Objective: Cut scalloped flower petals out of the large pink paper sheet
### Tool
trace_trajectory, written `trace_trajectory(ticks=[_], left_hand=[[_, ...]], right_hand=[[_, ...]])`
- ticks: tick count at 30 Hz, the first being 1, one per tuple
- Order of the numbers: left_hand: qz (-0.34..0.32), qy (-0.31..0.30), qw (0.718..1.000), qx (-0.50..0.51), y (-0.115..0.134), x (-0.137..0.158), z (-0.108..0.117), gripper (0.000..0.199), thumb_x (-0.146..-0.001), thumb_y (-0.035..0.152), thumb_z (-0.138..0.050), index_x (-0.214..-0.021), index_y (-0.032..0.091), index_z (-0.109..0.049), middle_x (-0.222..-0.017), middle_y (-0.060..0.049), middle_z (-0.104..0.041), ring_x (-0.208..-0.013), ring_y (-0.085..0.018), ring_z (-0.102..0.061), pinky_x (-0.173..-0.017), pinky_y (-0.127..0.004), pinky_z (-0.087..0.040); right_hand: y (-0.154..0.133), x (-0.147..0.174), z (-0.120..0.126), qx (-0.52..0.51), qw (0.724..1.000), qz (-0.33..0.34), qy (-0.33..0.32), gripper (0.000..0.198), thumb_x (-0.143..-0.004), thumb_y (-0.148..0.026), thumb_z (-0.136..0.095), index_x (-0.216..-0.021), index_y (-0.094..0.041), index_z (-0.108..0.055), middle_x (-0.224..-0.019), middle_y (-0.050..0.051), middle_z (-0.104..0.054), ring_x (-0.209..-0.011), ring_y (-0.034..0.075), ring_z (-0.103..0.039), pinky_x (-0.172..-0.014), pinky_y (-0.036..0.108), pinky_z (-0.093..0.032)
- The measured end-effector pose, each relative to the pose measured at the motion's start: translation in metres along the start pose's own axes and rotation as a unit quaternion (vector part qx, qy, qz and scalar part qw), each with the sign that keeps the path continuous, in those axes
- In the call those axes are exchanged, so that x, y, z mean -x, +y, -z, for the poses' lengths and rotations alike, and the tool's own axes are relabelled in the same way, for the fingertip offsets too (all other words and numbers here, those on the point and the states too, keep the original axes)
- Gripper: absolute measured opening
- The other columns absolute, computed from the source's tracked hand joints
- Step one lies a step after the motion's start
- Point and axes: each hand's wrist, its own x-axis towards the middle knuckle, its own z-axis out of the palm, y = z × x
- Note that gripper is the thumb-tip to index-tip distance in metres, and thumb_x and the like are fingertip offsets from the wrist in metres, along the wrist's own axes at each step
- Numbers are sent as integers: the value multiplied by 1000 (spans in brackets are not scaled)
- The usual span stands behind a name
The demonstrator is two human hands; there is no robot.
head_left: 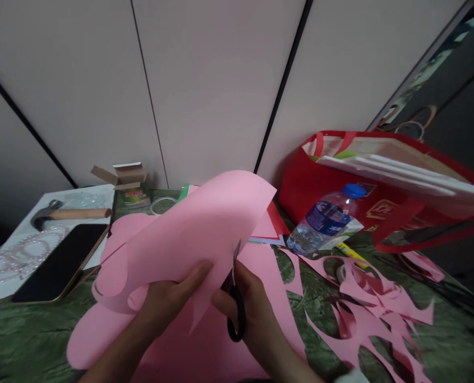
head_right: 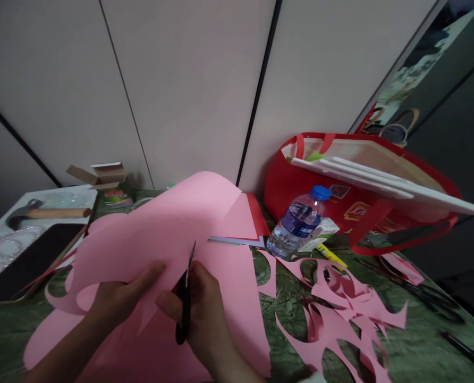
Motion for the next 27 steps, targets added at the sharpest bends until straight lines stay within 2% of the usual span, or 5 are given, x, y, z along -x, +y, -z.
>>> trace_trajectory(ticks=[3,11,16,21,27], left_hand=[[27,10,1000,-10,2,0,-2,28,-59,39,-63,-75,17,-60,-90,-14,-70,-99,-31,-59,-87,-38,-47],[31,11,999,-29,0,-2,-2,34,-57,45,-63,-75,17,-60,-85,-15,-70,-102,-35,-57,-91,-47,-42],[18,15,1000,-8,2,-1,-2,25,-56,40,-65,-67,19,-58,-86,-12,-70,-96,-30,-61,-84,-37,-48],[21,20,1000,-11,3,0,-2,27,-56,40,-65,-70,17,-60,-84,-13,-70,-94,-30,-62,-82,-36,-49],[13,8,1000,10,5,-1,-1,26,-57,37,-65,-73,16,-61,-82,-11,-71,-90,-28,-63,-78,-32,-51]], right_hand=[[-2,0,-1,7,1000,12,6,28,-66,-33,-70,-80,-17,-51,-58,-7,-43,-50,7,-33,-47,20,-30],[1,0,0,-7,1000,1,-3,26,-68,-32,-68,-77,-18,-48,-59,-6,-43,-52,8,-37,-48,20,-33],[2,-1,0,-12,1000,-6,3,23,-68,-28,-68,-74,-18,-48,-56,-8,-40,-46,6,-33,-43,19,-28],[4,0,1,-18,1000,-8,3,22,-68,-25,-68,-71,-18,-47,-55,-9,-39,-45,5,-31,-42,18,-26],[1,1,-1,-13,1000,-11,10,21,-67,-24,-68,-70,-17,-48,-57,-7,-41,-51,7,-35,-47,19,-29]])
